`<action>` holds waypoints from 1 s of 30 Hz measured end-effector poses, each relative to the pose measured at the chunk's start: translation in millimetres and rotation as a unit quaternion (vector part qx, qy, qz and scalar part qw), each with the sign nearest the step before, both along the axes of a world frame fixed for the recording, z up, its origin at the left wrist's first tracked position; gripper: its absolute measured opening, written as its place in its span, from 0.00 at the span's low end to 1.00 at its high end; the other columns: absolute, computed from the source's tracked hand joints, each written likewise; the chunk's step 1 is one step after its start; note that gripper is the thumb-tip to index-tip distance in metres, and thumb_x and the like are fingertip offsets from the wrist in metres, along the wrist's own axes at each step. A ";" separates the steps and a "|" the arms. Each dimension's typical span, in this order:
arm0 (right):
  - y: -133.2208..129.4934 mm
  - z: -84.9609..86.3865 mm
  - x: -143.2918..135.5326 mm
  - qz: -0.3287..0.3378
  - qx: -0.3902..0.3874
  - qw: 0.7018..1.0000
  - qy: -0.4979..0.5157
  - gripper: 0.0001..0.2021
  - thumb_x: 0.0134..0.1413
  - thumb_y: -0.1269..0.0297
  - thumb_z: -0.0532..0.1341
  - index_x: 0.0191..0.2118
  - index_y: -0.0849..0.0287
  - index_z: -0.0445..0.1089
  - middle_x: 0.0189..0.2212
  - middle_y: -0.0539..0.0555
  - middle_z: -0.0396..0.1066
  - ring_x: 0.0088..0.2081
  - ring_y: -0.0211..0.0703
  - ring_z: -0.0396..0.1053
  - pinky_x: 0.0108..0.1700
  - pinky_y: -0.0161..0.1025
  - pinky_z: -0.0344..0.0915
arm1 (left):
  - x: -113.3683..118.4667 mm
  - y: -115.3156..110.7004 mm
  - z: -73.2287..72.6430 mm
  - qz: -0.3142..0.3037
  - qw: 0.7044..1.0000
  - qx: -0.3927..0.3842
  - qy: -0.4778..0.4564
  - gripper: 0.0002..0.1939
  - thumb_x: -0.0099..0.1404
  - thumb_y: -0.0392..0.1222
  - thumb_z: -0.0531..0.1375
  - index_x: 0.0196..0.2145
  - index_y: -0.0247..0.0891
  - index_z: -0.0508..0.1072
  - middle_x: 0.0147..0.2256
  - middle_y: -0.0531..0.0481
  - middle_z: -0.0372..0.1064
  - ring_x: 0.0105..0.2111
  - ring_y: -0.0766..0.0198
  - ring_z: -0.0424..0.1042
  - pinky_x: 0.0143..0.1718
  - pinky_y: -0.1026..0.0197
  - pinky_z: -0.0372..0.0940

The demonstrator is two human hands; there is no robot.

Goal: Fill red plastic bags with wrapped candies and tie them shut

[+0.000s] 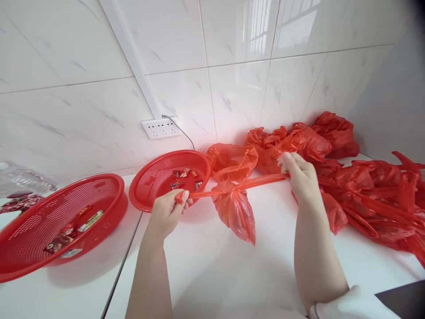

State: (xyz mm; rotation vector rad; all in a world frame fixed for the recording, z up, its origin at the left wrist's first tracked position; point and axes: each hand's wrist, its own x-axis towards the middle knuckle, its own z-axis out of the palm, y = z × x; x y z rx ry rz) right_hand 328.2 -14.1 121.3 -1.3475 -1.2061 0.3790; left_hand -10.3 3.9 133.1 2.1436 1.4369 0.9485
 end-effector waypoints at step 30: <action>-62.3 1.1 113.9 -0.186 -0.211 0.913 -0.295 0.16 0.48 0.76 0.49 0.40 0.55 0.68 0.42 0.60 0.71 0.45 0.57 0.68 0.45 0.50 0.63 | -14.5 6.9 -5.4 0.022 0.960 -0.203 0.194 0.21 0.63 0.59 0.51 0.43 0.43 0.71 0.35 0.46 0.75 0.36 0.53 0.75 0.30 0.60 0.66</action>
